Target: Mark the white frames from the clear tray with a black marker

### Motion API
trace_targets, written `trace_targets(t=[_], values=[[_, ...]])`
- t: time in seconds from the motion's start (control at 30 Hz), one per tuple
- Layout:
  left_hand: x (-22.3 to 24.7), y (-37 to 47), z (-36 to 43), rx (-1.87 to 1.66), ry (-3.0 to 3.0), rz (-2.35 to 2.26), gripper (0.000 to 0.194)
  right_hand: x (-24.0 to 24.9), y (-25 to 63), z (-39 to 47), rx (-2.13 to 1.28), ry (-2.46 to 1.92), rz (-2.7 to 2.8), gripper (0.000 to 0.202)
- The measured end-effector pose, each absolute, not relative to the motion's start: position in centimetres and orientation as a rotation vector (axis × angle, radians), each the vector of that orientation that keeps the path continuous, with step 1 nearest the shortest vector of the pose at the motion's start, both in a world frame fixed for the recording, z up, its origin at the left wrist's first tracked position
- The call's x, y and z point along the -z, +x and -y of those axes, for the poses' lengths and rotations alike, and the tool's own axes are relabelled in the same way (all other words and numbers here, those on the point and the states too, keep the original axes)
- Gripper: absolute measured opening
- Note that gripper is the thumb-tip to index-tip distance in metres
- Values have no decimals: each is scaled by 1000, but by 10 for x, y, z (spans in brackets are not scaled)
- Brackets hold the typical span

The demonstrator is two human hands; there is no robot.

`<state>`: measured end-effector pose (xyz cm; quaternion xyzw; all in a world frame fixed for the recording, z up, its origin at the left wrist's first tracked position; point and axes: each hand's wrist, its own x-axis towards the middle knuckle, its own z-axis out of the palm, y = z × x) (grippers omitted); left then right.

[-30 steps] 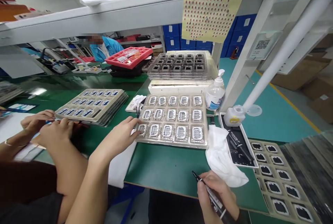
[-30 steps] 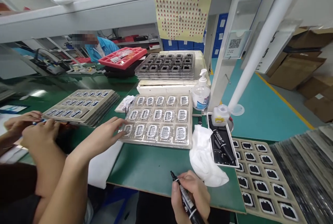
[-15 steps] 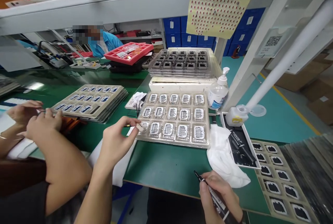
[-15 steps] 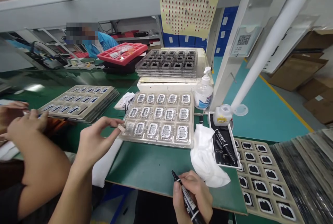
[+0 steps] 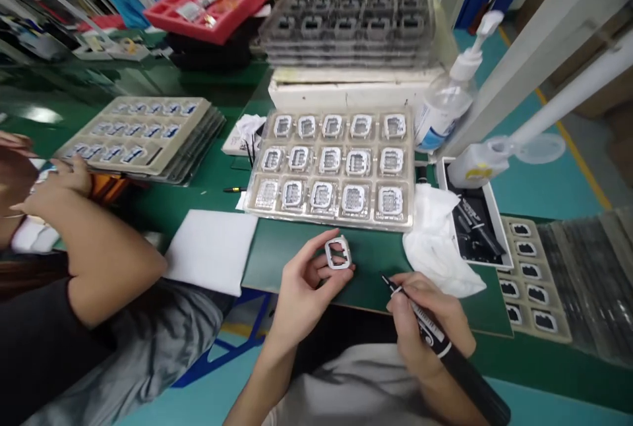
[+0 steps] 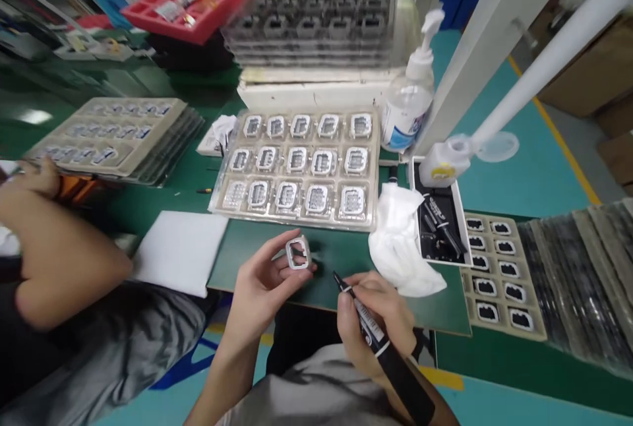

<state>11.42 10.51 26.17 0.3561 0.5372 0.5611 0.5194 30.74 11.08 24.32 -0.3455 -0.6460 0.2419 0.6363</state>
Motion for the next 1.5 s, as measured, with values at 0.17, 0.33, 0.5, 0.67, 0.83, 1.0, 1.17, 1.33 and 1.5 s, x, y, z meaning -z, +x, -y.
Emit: trace_targets(t=[0.17,0.33,0.5,0.67,0.83,1.0,1.17,1.33,1.5], values=[[-253,128,-97,-1323,1135,-1409,49,-243,301,-115,-792,-795,1322,24],[-249,126,-94,-1260,1366,-1424,47,-251,295,-118,-826,-845,1386,18],[-248,124,-92,-1239,1433,-1430,43,-258,293,-121,-756,-849,1443,24],[-248,126,-90,-1253,1459,-1460,39,-264,291,-123,-700,-916,1499,23],[-250,127,-91,-1252,1511,-1460,37,-265,291,-124,-664,-924,1528,23],[-249,126,-90,-1251,1578,-1497,34,-264,291,-124,-645,-891,1557,25],[-248,127,-88,-1223,1631,-1565,28,-265,292,-123,-639,-913,1577,27],[-247,129,-86,-1241,1648,-1584,29,-266,292,-124,-633,-895,1574,31],[-244,130,-86,-1257,1657,-1597,27,-264,291,-123,-628,-905,1579,30]])
